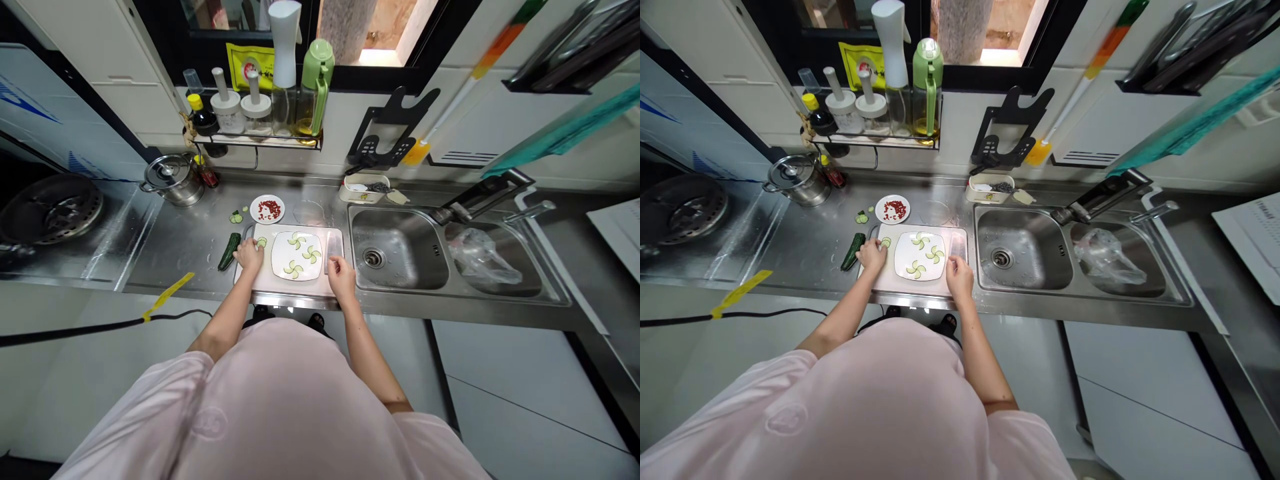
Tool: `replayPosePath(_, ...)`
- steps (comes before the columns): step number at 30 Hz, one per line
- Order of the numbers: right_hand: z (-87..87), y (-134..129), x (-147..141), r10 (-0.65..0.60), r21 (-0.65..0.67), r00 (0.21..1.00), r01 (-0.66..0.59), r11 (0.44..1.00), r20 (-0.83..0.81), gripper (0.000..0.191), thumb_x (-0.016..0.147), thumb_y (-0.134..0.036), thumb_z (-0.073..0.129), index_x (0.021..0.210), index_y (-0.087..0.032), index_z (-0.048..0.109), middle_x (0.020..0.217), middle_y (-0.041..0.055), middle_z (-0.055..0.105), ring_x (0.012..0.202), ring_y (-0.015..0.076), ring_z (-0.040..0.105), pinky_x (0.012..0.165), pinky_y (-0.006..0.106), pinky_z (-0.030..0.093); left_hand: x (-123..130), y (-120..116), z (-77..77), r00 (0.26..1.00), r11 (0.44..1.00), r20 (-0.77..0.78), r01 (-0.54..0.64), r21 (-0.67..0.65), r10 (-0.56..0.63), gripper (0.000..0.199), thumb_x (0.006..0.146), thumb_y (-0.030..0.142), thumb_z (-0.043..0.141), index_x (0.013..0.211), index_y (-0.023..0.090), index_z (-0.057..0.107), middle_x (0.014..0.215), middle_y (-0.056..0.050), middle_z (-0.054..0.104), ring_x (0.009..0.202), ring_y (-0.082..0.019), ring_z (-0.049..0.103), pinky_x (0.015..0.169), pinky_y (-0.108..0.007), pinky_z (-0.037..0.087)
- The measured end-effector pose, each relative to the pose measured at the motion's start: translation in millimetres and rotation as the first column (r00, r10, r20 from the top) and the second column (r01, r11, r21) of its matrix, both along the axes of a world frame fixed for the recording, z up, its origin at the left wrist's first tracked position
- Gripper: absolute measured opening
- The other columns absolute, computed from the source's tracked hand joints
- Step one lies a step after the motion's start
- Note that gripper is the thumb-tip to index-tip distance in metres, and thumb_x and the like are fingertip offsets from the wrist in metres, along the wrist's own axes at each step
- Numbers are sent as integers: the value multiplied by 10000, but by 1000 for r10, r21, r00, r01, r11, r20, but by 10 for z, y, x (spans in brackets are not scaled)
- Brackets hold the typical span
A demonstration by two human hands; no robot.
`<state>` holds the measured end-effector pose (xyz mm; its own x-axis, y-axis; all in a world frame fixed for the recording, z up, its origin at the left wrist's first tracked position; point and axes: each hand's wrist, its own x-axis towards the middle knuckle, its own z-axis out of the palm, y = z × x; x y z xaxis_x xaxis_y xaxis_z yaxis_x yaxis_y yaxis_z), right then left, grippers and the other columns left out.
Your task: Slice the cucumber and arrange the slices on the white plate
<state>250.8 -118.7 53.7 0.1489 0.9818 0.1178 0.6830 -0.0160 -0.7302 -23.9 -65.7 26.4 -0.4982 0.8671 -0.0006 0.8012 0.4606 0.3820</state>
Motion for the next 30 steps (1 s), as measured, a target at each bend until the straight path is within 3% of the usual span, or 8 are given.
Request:
replayPosePath(10, -10, -3, 9, 3, -4, 1000, -3, 1000, 13, 332, 855, -355, 397, 984, -178, 646, 803, 51, 649, 748, 188, 574, 707, 283, 422, -15, 32, -58, 981, 997, 194, -43, 71, 28, 189, 779, 256, 528, 949, 230, 607, 866, -23, 677, 921, -207, 591, 871, -376, 359)
replayPosePath(14, -16, -5, 0, -8, -21, 1000, 9, 1000, 19, 336, 852, -358, 394, 981, -179, 647, 829, 59, 656, 755, 191, 573, 711, 289, 422, -57, 67, -99, 931, 989, 361, -95, 111, 49, 197, 755, 266, 553, 943, 226, 594, 865, 1, 669, 810, -147, 610, 807, -305, 411)
replayPosePath(18, -35, 17, -18, 4, -14, 1000, -4, 1000, 16, 331, 853, -354, 397, 981, -176, 645, 829, 60, 654, 757, 193, 571, 704, 287, 422, -56, 107, -78, 858, 974, 513, -107, 198, -10, 199, 720, 268, 577, 910, 210, 568, 830, 1, 641, 741, -112, 604, 720, -239, 447)
replayPosePath(23, 45, 114, -86, 58, 26, 998, -58, 998, -11, 314, 871, -351, 404, 985, -177, 638, 781, 43, 628, 741, 185, 567, 696, 277, 418, 36, 105, 94, 729, 939, 657, -58, 338, -191, 225, 694, 258, 606, 894, 188, 532, 769, 1, 606, 681, -96, 571, 672, -219, 453)
replayPosePath(30, 428, 300, -335, 164, 88, 986, -161, 983, -28, 289, 879, -333, 427, 1010, -178, 632, 816, 41, 620, 767, 174, 562, 726, 274, 414, 220, -6, 486, 640, 875, 651, 71, 479, -409, 248, 722, 292, 634, 922, 194, 523, 814, -9, 612, 735, -105, 581, 700, -236, 450)
